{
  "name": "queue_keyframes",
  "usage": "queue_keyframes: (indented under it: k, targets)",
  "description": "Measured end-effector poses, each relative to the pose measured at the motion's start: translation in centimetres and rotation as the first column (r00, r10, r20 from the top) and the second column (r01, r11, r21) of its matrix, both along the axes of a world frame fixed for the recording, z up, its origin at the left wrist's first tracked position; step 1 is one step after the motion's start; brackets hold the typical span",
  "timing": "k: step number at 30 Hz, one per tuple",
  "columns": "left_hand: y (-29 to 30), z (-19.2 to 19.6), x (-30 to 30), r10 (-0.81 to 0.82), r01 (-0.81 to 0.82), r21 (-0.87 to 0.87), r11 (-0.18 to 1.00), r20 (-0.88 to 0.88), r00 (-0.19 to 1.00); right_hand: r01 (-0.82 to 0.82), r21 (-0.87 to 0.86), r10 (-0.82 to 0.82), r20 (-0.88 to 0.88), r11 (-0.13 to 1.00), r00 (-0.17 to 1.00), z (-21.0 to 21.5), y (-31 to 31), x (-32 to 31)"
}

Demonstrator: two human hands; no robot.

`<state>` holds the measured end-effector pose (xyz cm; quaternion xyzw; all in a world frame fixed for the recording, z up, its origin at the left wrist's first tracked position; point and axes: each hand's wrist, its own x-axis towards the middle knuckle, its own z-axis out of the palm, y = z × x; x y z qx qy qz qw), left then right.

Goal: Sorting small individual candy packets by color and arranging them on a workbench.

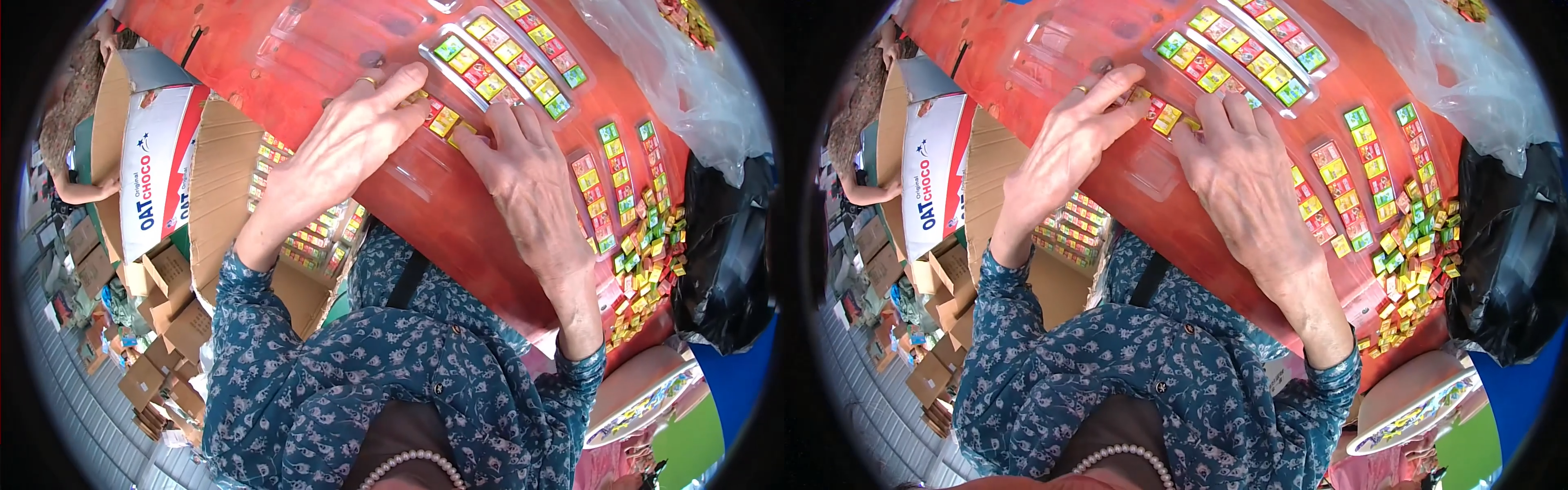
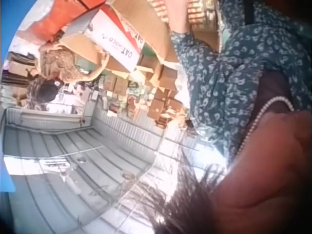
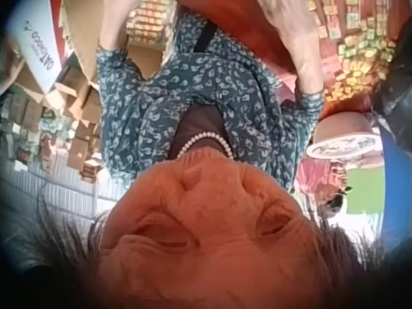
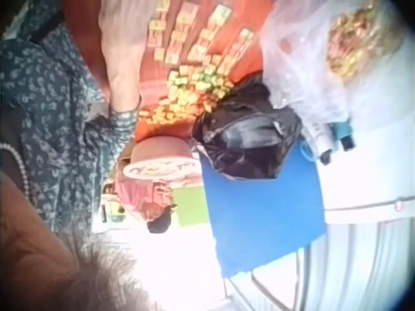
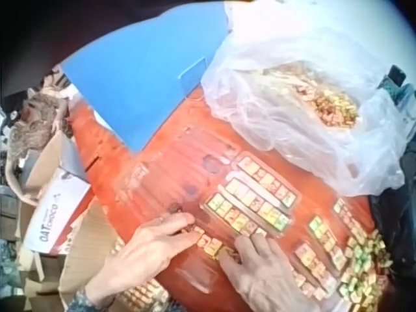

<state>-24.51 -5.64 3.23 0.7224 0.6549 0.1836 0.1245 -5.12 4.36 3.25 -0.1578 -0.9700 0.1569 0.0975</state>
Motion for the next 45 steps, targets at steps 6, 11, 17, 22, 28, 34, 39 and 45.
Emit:
queue_keyframes:
  k: [6,11,17,22,28,34,39,45]
  targets:
    - [0.1,0.2,-0.2,-0.010,0.007,0.033,0.999,0.101,0.995,0.031,-0.100,-0.036,-0.053,0.995,0.998,-0.5,0.0,0.1]
    - [-0.2,0.8,-0.3,0.038,-0.040,0.019,0.999,0.098,0.994,0.084,-0.147,-0.103,-0.124,0.986,0.987,-0.3,-0.1,-0.2]
    - [-0.6,0.1,-0.2,0.081,-0.085,0.056,0.995,0.073,0.994,0.140,-0.209,-0.185,-0.218,0.968,0.958,-1.8,-0.4,-2.9]
    - [-0.2,-0.9,-0.5,-0.024,0.022,0.024,0.999,0.080,0.996,0.195,-0.125,-0.223,-0.278,0.973,0.934,-3.2,-1.0,-4.1]
    - [0.1,0.7,0.4,0.056,-0.054,-0.028,0.998,0.103,0.993,0.248,0.052,-0.226,-0.265,0.967,0.937,-3.7,-2.0,-4.4]
    - [0.4,0.8,-0.1,0.172,-0.182,0.003,0.983,0.317,0.933,0.329,-0.242,-0.394,-0.307,0.913,0.867,0.1,-2.7,2.2]
    - [0.4,1.6,2.3,0.190,-0.178,-0.073,0.981,0.516,0.835,0.693,-0.125,-0.704,-0.138,0.710,0.696,2.0,-3.2,12.7]
    - [2.2,0.5,15.1,-0.121,0.148,0.027,0.989,0.725,0.678,0.765,0.003,-0.765,0.043,0.644,0.643,-0.1,-2.6,18.2]
